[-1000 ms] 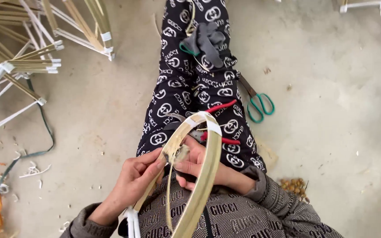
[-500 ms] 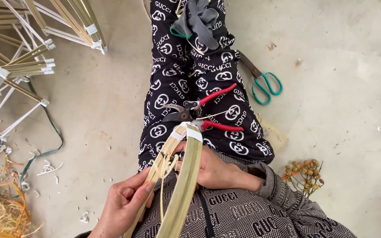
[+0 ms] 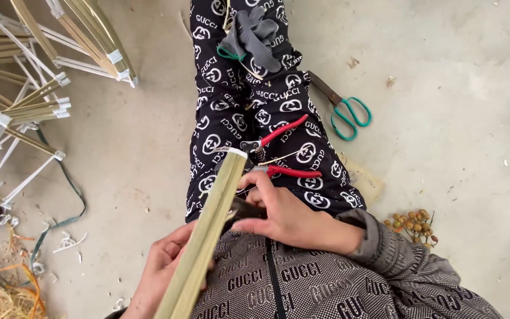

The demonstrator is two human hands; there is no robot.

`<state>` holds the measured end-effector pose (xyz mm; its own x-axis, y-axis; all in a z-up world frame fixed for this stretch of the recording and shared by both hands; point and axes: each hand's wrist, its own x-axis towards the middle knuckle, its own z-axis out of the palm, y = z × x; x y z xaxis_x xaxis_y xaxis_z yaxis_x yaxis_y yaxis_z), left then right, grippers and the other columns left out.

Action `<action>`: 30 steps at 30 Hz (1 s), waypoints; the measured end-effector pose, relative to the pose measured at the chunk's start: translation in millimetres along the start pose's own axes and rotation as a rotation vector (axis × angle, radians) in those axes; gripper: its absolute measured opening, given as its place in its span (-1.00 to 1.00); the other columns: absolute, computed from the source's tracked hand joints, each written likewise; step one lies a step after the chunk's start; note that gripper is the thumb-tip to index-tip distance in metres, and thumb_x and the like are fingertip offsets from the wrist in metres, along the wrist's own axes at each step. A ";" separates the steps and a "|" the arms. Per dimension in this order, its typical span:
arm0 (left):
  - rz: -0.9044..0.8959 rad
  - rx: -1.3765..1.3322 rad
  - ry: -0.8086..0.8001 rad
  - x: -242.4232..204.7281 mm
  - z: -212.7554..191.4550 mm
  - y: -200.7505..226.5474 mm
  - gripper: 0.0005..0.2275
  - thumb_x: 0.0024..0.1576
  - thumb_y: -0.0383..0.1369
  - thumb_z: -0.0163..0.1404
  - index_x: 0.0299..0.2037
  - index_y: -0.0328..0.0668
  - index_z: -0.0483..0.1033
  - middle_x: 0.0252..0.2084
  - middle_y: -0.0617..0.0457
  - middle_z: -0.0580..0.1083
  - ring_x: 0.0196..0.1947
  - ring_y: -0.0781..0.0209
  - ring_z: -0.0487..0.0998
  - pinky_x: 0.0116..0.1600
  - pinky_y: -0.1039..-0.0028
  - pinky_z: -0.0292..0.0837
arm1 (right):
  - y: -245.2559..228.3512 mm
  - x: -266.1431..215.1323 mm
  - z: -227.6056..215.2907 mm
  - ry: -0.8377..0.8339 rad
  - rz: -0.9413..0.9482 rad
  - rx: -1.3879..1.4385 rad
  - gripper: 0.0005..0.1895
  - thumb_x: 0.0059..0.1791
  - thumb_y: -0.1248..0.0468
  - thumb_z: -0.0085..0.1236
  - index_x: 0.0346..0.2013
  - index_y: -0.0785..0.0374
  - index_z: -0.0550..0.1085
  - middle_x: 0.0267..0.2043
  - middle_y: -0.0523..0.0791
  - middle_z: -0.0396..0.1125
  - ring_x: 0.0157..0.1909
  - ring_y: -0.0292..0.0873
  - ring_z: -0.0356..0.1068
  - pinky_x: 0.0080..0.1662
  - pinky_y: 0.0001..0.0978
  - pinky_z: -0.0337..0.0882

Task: Assembling and trimming bamboo or wood frame components using hand tools and adhesive.

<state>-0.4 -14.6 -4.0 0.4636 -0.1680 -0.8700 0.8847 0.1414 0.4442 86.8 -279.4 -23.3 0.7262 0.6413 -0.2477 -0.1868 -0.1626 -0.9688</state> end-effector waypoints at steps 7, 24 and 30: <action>0.075 -0.132 -0.187 19.1 27.8 47.0 -0.62 0.15 -0.28 -0.07 0.16 -0.23 0.36 -0.29 -0.01 0.61 -0.69 0.26 0.55 -0.65 0.53 0.43 | 5.6 4.6 7.3 0.133 -0.295 -0.428 -0.53 0.01 0.26 0.25 0.15 0.36 0.36 -0.12 0.07 0.46 -0.25 0.03 0.52 -0.25 -0.28 0.51; 0.225 0.188 0.160 56.5 23.0 42.6 -0.67 0.17 -0.25 0.03 -0.47 -0.47 0.53 -0.70 -0.01 0.41 -0.83 0.29 0.34 -0.72 0.49 0.23 | 23.8 23.0 -37.3 -0.175 0.284 0.751 -0.29 0.10 0.28 -0.05 0.54 0.21 0.00 -0.48 -0.15 0.33 -0.66 -0.45 0.10 -0.60 -0.64 0.10; 0.102 -0.041 -0.049 39.5 36.4 63.7 -0.61 0.21 -0.44 -0.07 0.26 -0.33 0.44 -0.39 0.10 0.59 -0.65 0.47 0.47 -0.56 0.63 0.37 | 35.5 27.1 -30.2 -0.160 0.284 0.854 -0.49 0.17 0.28 -0.07 0.40 0.39 0.25 -0.43 -0.19 0.28 -0.63 -0.48 0.06 -0.56 -0.67 0.08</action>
<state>76.0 -47.8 -2.4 0.5535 -0.1984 -0.8089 0.8308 0.1999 0.5194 119.8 -290.4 -64.5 0.4895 0.7686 -0.4119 -0.8169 0.2390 -0.5249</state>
